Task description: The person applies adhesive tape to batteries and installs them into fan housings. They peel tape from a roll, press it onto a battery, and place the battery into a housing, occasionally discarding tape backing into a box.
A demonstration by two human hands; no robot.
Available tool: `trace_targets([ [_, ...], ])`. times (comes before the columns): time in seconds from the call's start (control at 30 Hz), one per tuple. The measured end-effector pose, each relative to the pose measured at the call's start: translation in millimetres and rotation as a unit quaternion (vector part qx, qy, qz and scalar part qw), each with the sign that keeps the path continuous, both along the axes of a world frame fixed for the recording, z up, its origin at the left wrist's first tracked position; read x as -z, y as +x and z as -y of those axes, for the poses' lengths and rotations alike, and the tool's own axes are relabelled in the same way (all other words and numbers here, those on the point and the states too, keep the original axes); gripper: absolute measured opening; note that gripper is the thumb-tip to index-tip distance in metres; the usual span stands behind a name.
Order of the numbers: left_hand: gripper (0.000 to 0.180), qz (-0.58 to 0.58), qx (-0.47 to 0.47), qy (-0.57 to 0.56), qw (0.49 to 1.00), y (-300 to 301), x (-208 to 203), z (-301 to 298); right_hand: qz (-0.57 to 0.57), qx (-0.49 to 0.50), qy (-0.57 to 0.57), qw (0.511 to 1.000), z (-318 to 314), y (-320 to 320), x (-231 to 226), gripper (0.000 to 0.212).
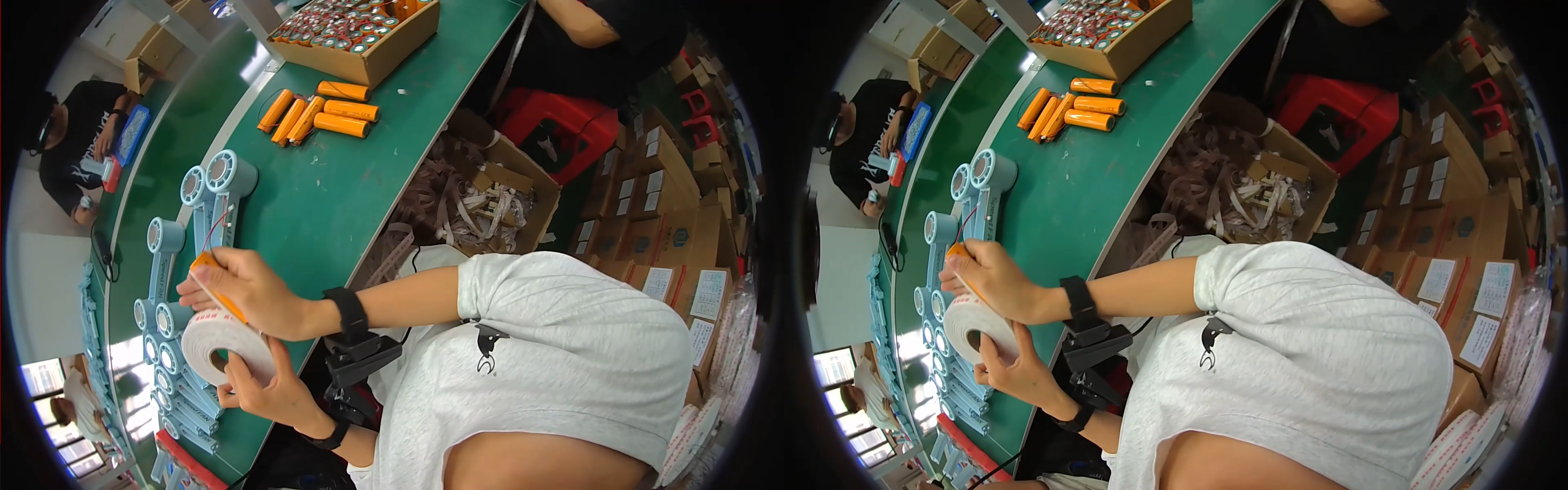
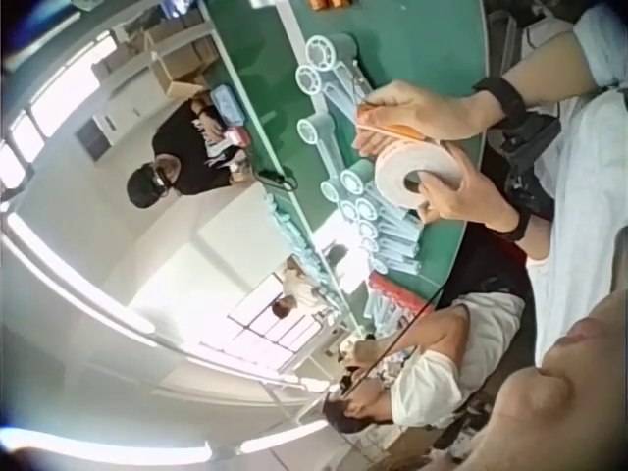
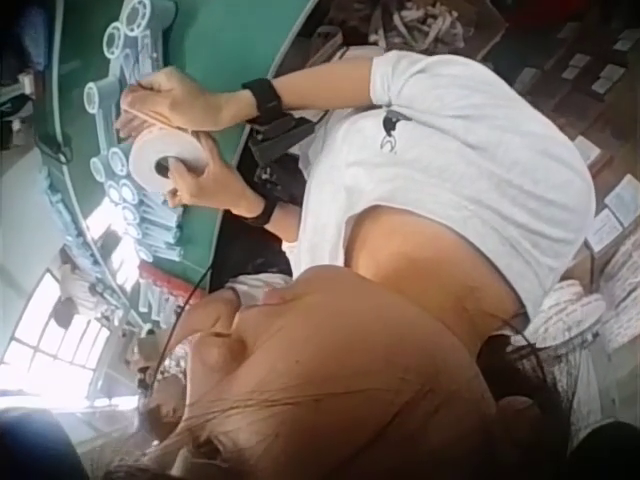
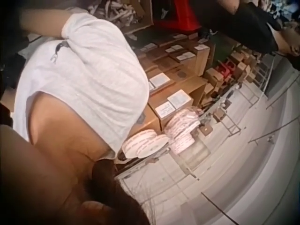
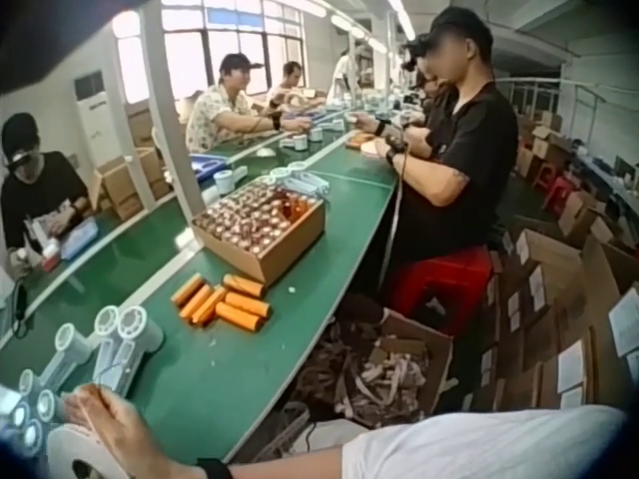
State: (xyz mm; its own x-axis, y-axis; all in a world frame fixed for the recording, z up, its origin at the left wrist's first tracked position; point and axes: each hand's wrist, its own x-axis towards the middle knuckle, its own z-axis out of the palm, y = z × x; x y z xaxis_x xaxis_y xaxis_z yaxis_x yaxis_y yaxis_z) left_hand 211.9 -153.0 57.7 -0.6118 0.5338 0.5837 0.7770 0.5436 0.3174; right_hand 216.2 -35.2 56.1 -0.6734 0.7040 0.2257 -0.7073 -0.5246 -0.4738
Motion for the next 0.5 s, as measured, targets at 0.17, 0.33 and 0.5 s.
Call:
trace_targets([
  [0.17,0.037,-0.016,-0.085,0.002,0.996,-4,-7,30,-0.017,-0.090,-0.090,0.992,32,-29,-9,0.027],
  [0.33,0.037,0.069,-0.065,0.002,0.996,-1,3,71,-0.055,0.046,-0.147,0.987,-22,-47,-18,0.026],
  [0.5,0.035,0.035,-0.018,-0.152,0.988,-35,23,79,0.336,0.069,0.537,0.771,-49,-13,6,0.022],
])
